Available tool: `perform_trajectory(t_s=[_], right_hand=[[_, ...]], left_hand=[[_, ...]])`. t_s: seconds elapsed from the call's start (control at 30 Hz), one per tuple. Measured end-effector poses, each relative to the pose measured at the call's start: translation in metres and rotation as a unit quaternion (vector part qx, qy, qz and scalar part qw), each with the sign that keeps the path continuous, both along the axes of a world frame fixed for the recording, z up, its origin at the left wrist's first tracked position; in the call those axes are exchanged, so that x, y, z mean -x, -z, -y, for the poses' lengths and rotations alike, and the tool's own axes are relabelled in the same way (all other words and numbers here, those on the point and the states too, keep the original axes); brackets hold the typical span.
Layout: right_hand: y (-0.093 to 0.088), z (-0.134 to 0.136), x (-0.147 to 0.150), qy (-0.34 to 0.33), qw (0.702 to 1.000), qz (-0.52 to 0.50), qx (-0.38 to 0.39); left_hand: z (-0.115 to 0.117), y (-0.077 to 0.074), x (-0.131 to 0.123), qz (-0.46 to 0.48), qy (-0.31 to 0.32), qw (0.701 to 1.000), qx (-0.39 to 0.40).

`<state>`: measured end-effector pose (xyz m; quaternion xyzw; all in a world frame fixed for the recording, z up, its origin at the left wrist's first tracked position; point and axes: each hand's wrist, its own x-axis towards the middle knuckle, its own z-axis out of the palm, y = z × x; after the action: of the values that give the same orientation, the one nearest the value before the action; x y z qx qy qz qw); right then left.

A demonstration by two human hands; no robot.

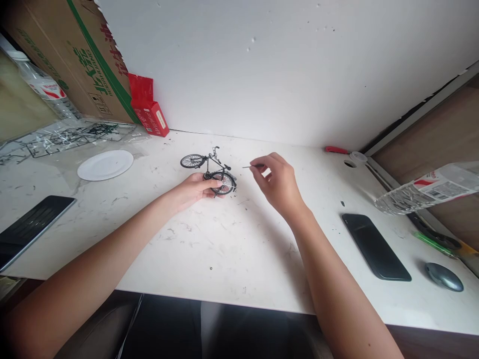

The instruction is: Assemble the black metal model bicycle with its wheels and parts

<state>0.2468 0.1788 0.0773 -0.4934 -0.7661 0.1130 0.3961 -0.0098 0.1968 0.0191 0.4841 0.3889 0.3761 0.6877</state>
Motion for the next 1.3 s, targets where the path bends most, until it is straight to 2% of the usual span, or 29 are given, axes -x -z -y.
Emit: perform_trajectory(t_s=[0.1,0.17,0.23,0.37,0.53,0.73,1.3], right_hand=[[0.004,0.004,0.012,-0.052,0.991,-0.118,0.037],[0.009,0.006,0.017,-0.069,0.983,-0.154,0.065],[0.015,0.007,0.019,-0.071,0.986,-0.136,0.065],[0.024,0.009,0.021,-0.089,0.995,-0.031,0.034],[0.028,0.013,0.026,-0.1,0.995,0.006,0.022],[0.028,0.013,0.027,-0.08,0.996,0.022,0.01],[0.032,0.009,0.027,-0.099,0.994,0.022,-0.051]], left_hand=[[0.001,-0.002,0.0,-0.015,0.008,1.0,-0.014],[0.002,-0.004,0.0,-0.021,0.011,1.0,-0.016],[0.003,-0.004,-0.001,-0.021,0.014,0.999,-0.02],[0.004,-0.006,-0.003,-0.02,0.016,0.999,-0.03],[0.006,-0.011,-0.004,-0.037,0.018,0.999,-0.033],[0.006,-0.011,-0.004,-0.044,0.019,0.998,-0.036],[0.003,-0.006,-0.003,-0.036,0.031,0.998,-0.04]])
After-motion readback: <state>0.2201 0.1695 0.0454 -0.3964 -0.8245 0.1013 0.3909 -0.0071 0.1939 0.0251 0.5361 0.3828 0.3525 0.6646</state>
